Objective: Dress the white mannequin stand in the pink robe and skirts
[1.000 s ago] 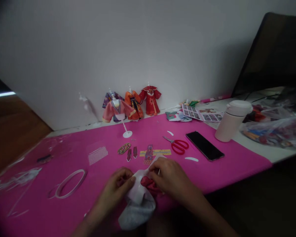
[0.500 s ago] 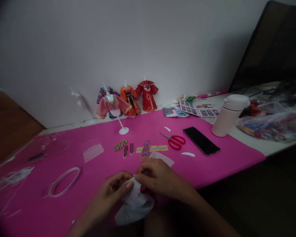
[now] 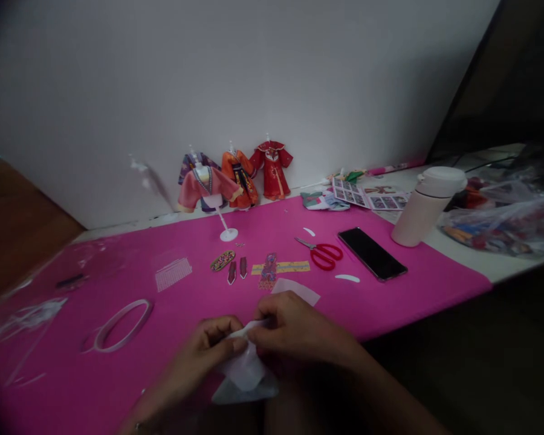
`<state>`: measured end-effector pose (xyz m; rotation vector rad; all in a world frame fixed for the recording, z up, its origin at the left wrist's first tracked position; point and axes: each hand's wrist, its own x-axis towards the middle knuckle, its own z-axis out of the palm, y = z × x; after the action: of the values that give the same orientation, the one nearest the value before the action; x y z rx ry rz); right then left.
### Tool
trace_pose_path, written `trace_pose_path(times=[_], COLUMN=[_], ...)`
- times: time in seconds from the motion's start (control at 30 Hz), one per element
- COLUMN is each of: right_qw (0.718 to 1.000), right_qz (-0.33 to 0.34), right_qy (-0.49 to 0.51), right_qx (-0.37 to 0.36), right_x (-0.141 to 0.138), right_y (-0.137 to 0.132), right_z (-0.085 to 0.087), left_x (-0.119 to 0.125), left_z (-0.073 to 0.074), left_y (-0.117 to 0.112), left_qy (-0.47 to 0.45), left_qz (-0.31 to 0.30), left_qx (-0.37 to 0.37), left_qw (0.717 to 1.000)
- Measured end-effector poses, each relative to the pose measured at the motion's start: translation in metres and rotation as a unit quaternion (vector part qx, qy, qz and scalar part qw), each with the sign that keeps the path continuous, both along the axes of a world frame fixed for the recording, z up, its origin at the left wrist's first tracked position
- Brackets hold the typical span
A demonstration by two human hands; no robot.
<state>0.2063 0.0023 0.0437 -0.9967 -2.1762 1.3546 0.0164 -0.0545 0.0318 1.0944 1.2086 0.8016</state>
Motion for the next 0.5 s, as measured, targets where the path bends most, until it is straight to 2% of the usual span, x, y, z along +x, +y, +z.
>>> trace_pose_path(times=[0.27, 0.5], right_qw=[0.998, 0.998], right_qz=[0.029, 0.036], right_qy=[0.03, 0.02], right_qx=[-0.049, -0.047], right_x=[0.0044, 0.0045], right_y=[0.0005, 0.0005], right_z=[0.0072, 0.0022], left_x=[0.0017, 0.0044], left_z=[-0.0062, 0.0], left_y=[0.0013, -0.0013], left_qy=[-0.008, 0.0], left_qz=[0.025, 0.008], left_qx=[-0.008, -0.006], left_qw=[1.0, 1.0])
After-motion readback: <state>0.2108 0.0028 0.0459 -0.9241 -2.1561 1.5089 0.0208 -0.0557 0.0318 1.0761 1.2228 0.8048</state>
